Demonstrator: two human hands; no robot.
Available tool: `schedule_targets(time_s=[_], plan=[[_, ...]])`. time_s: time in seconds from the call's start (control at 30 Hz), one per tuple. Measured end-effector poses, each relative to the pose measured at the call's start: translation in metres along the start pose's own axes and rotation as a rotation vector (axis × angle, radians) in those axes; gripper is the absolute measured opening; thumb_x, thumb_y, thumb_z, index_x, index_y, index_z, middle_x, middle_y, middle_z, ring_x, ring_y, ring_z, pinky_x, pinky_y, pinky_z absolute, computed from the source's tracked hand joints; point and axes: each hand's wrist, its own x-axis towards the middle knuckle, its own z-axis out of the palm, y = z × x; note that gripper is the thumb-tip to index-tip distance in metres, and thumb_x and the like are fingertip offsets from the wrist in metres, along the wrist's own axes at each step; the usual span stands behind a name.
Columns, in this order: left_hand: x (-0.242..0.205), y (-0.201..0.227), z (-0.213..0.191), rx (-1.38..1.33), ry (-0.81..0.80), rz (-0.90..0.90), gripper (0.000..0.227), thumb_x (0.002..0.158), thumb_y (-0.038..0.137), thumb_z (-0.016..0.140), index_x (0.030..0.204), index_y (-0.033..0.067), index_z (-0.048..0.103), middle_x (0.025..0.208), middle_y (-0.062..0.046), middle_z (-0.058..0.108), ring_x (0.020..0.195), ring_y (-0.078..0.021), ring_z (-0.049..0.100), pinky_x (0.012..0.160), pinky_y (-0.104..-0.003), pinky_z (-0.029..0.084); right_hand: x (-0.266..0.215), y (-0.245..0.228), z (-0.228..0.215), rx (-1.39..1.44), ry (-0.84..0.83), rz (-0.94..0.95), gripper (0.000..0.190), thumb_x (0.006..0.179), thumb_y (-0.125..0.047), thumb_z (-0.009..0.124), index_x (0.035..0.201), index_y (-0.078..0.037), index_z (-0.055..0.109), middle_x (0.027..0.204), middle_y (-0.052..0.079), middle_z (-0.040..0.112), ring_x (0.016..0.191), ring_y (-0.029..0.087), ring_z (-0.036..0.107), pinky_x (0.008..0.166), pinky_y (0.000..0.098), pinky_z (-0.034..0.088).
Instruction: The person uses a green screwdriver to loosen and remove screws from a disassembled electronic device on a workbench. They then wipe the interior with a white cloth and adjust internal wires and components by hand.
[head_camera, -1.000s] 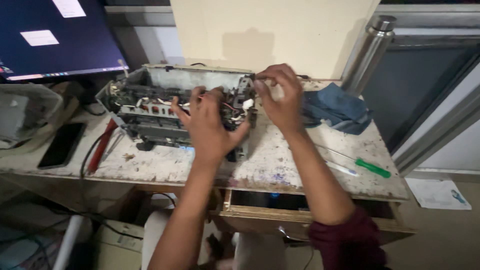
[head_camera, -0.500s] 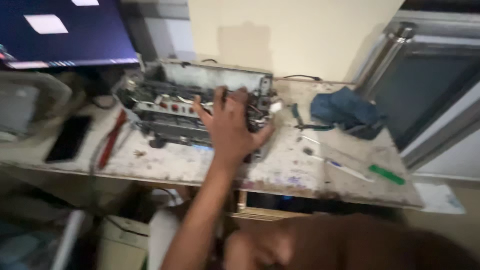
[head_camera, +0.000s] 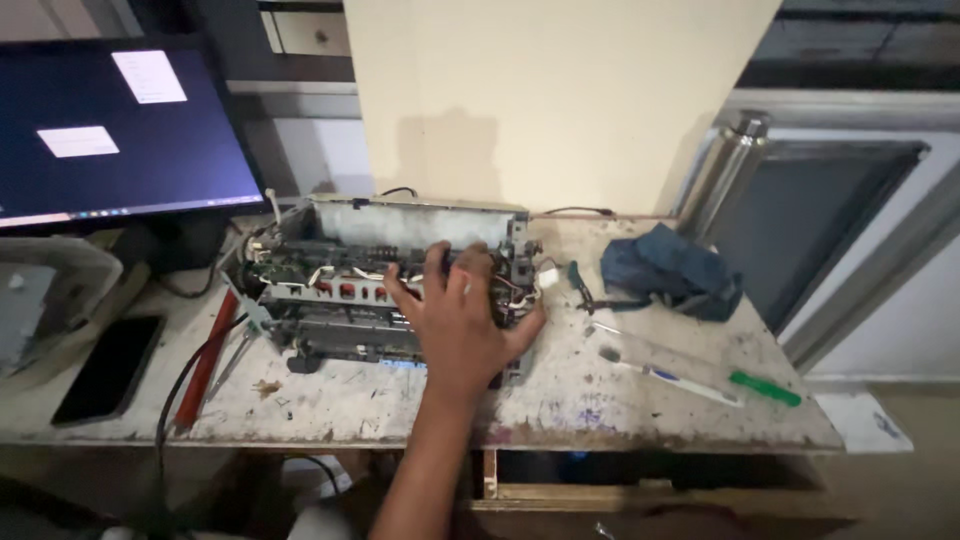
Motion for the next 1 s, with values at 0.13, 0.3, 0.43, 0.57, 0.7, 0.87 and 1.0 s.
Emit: schedule_targets(time_s=[0.13, 0.3, 0.43, 0.57, 0.7, 0.87, 1.0], plan=[[-0.005, 0.0, 0.001, 0.016, 0.008, 0.018, 0.073, 0.079, 0.06, 0.078, 0.126, 0.0061, 0.06, 0.125, -0.008, 0.063, 0.131, -0.038, 0.05, 0.112, -0.078, 0.016, -0.02, -0.011, 0.013, 0.063, -0.029, 0.06, 0.021, 0.106, -0.02, 0.07, 0.095, -0.002, 0.072, 0.092, 0.008, 0.068, 0.08, 0.017, 0.062, 0.074, 0.0302, 0.049], [0.0, -0.003, 0.004, -0.016, 0.038, 0.042, 0.071, 0.078, 0.059, 0.077, 0.124, 0.0079, 0.06, 0.128, -0.006, 0.064, 0.133, -0.0372, 0.05, 0.113, -0.075, 0.016, -0.031, -0.017, 0.005, 0.002, 0.023, 0.048, 0.022, 0.106, -0.021, 0.069, 0.095, -0.002, 0.072, 0.092, 0.008, 0.068, 0.081, 0.017, 0.062, 0.074, 0.0302, 0.049], [-0.006, -0.006, 0.006, 0.013, 0.043, 0.054, 0.071, 0.084, 0.06, 0.077, 0.126, 0.0059, 0.058, 0.128, -0.008, 0.064, 0.133, -0.0361, 0.05, 0.115, -0.075, 0.017, -0.033, -0.016, -0.016, -0.075, 0.013, 0.044, 0.022, 0.106, -0.022, 0.068, 0.096, -0.003, 0.072, 0.091, 0.008, 0.068, 0.081, 0.017, 0.062, 0.074, 0.0302, 0.049], [-0.002, -0.008, 0.005, 0.01, 0.041, 0.075, 0.074, 0.083, 0.06, 0.078, 0.129, 0.0051, 0.058, 0.124, -0.008, 0.064, 0.133, -0.0367, 0.049, 0.114, -0.077, 0.015, -0.027, 0.001, -0.014, -0.059, -0.011, 0.014, 0.023, 0.106, -0.022, 0.068, 0.096, -0.003, 0.073, 0.091, 0.008, 0.068, 0.081, 0.017, 0.062, 0.075, 0.0302, 0.049], [-0.005, -0.005, 0.003, 0.013, 0.031, 0.056, 0.073, 0.078, 0.058, 0.08, 0.127, 0.0096, 0.057, 0.129, -0.007, 0.065, 0.134, -0.0362, 0.049, 0.113, -0.076, 0.014, -0.021, 0.011, 0.008, 0.013, -0.006, 0.008, 0.024, 0.107, -0.023, 0.067, 0.096, -0.003, 0.073, 0.091, 0.007, 0.068, 0.082, 0.017, 0.062, 0.075, 0.0302, 0.049], [0.001, -0.002, 0.0, -0.014, 0.017, 0.019, 0.076, 0.075, 0.056, 0.08, 0.128, 0.0079, 0.056, 0.125, -0.007, 0.065, 0.132, -0.0368, 0.05, 0.114, -0.077, 0.016, 0.013, 0.013, 0.007, -0.077, 0.081, -0.116, 0.025, 0.107, -0.024, 0.067, 0.096, -0.003, 0.073, 0.091, 0.007, 0.068, 0.082, 0.016, 0.062, 0.076, 0.0302, 0.049], [0.001, -0.002, 0.0, 0.011, 0.001, 0.016, 0.075, 0.077, 0.057, 0.08, 0.128, 0.008, 0.056, 0.122, -0.007, 0.065, 0.132, -0.0363, 0.05, 0.113, -0.076, 0.017, 0.032, 0.082, 0.003, -0.193, 0.143, -0.07, 0.025, 0.107, -0.025, 0.066, 0.096, -0.003, 0.073, 0.091, 0.007, 0.068, 0.083, 0.016, 0.062, 0.076, 0.0302, 0.049]])
